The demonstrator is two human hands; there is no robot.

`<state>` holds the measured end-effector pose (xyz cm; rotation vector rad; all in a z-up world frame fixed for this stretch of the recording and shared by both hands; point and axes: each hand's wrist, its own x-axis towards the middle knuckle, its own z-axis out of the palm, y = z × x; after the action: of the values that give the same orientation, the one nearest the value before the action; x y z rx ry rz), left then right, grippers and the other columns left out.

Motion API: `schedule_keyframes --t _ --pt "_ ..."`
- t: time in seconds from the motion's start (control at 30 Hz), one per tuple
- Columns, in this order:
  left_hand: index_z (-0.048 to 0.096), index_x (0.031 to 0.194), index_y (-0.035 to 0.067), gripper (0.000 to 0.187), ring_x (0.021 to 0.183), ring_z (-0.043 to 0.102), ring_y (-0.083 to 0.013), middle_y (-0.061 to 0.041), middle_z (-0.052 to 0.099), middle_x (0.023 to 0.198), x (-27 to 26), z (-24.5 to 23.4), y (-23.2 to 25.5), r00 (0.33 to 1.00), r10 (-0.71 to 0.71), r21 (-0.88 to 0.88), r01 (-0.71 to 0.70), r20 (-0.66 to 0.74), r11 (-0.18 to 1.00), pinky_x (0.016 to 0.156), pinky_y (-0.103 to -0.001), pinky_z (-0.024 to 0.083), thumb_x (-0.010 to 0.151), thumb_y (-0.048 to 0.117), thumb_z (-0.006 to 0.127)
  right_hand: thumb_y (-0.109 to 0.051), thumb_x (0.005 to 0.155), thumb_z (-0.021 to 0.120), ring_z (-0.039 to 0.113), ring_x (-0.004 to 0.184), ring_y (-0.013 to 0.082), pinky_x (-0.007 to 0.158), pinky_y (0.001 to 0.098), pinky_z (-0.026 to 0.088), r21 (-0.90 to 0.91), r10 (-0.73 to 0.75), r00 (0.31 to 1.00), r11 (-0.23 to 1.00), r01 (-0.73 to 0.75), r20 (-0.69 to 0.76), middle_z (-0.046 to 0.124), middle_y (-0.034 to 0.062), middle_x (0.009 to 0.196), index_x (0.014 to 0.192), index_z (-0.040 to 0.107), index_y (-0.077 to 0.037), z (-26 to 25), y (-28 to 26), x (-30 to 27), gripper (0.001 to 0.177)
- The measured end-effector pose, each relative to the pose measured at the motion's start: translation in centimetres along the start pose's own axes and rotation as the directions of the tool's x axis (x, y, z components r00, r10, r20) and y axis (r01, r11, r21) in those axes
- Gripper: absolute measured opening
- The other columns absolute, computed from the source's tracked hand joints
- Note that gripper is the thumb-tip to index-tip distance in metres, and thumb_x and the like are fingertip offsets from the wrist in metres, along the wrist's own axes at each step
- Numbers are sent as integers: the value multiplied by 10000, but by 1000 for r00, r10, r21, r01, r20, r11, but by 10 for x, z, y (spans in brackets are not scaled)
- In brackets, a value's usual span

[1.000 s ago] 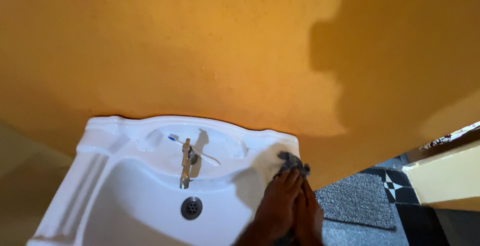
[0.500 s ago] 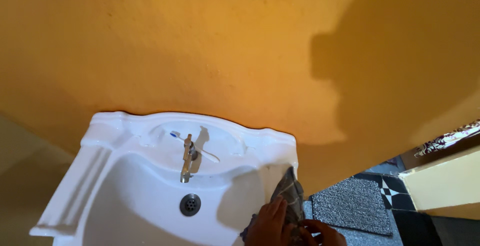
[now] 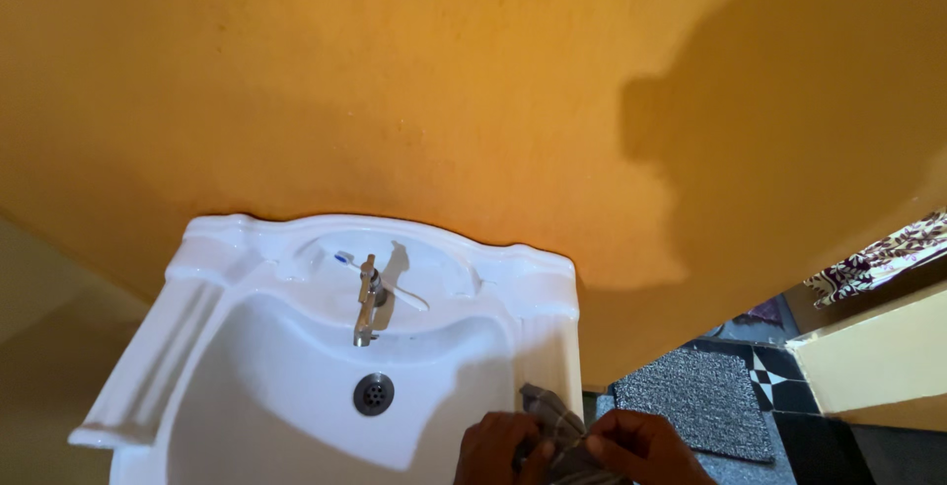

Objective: The person cleans a white ceramic bathroom sink using a dark cloth. They repeatedly wipe the sink basin, faucet, and surrounding edges, frequently rinsing the cloth under the running tap to remove debris.

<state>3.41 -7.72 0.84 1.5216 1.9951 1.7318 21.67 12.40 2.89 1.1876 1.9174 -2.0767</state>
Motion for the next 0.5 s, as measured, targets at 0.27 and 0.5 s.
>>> schedule_keyframes --t 0.27,0.5 --pt "541 1227 121 343 965 728 -283 -197 771 1065 29 38 25 625 -634 -404 779 454 479 864 -373 519 945 296 628 -65 866 670 749 1050 257 917 417 590 626 -171 957 727 282 -233 736 145 1269 1151 676 -5 52 -33 5 292" --pt "418 1506 -5 581 1347 559 -410 -291 548 1448 -30 81 -69 923 -163 47 156 349 987 1106 -470 403 988 172 613 -166 938 646 728 856 271 788 377 583 -585 -544 639 792 175 -545 720 118 987 1258 748 -146 80 -55 41 337"
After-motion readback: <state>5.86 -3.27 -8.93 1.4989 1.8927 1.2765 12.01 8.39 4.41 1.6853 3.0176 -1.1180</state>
